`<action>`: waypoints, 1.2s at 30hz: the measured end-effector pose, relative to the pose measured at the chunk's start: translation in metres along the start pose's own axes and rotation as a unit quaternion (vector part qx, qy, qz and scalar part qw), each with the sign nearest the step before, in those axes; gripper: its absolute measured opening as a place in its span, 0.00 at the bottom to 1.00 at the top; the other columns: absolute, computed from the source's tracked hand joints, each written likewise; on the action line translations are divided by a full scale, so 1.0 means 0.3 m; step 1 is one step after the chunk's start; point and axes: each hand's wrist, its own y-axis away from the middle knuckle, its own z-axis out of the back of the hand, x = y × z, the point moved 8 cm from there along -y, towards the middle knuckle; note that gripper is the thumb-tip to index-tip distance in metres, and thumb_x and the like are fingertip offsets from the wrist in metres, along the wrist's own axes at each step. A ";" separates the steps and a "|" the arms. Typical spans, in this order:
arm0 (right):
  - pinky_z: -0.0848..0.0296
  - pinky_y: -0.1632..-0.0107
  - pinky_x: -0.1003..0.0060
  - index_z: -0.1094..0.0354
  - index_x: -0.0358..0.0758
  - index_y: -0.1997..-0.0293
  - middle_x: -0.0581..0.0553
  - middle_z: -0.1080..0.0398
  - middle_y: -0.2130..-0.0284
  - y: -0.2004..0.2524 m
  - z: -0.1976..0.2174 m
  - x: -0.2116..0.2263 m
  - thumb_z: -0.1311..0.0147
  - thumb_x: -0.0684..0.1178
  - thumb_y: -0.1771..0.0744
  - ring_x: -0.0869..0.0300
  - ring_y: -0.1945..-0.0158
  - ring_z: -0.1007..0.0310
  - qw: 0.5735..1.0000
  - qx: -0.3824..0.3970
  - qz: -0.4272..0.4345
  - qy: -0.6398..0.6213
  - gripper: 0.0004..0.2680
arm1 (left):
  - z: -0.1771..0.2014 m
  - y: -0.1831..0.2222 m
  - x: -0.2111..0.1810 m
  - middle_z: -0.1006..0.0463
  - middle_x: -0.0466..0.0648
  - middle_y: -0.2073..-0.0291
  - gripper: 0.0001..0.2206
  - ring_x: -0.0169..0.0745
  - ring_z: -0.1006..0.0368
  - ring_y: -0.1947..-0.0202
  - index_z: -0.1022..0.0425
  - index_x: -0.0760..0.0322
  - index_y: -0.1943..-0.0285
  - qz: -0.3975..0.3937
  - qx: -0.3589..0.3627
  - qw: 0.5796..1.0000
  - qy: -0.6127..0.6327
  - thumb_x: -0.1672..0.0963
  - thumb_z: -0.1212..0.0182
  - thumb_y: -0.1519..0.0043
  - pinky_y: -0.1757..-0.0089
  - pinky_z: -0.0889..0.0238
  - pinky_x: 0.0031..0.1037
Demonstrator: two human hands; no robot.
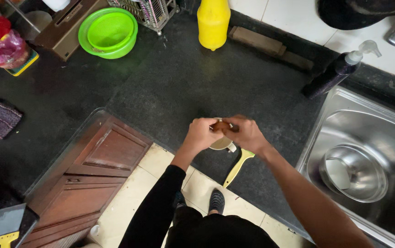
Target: The person takes an egg from a crate, cracks it into a cup, whisks it with chopsticks, and then walks to a counter to put it down next to a brush.
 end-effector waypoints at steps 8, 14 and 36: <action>0.20 0.55 0.62 0.22 0.39 0.49 0.40 0.23 0.58 -0.017 -0.041 -0.041 0.39 0.45 0.36 0.56 0.60 0.19 0.998 -0.054 0.035 0.000 0.11 | -0.017 0.006 0.041 0.16 0.55 0.70 0.10 0.52 0.17 0.67 0.18 0.68 0.64 -0.010 -0.019 0.999 -0.029 0.55 0.31 0.48 0.60 0.23 0.36; 0.20 0.56 0.62 0.26 0.38 0.47 0.40 0.25 0.56 -0.016 -0.052 -0.025 0.39 0.43 0.37 0.55 0.60 0.20 0.997 -0.041 0.063 0.019 0.13 | -0.015 0.020 0.041 0.17 0.56 0.70 0.10 0.52 0.17 0.67 0.19 0.69 0.64 -0.021 -0.010 0.999 -0.042 0.56 0.29 0.49 0.60 0.24 0.37; 0.24 0.46 0.57 0.29 0.33 0.51 0.39 0.29 0.53 0.053 0.009 0.193 0.43 0.34 0.41 0.46 0.50 0.24 0.946 -0.069 0.222 0.225 0.15 | 0.110 0.141 -0.138 0.22 0.51 0.52 0.20 0.50 0.24 0.52 0.23 0.66 0.43 -0.196 -0.104 0.946 -0.237 0.62 0.35 0.47 0.54 0.27 0.34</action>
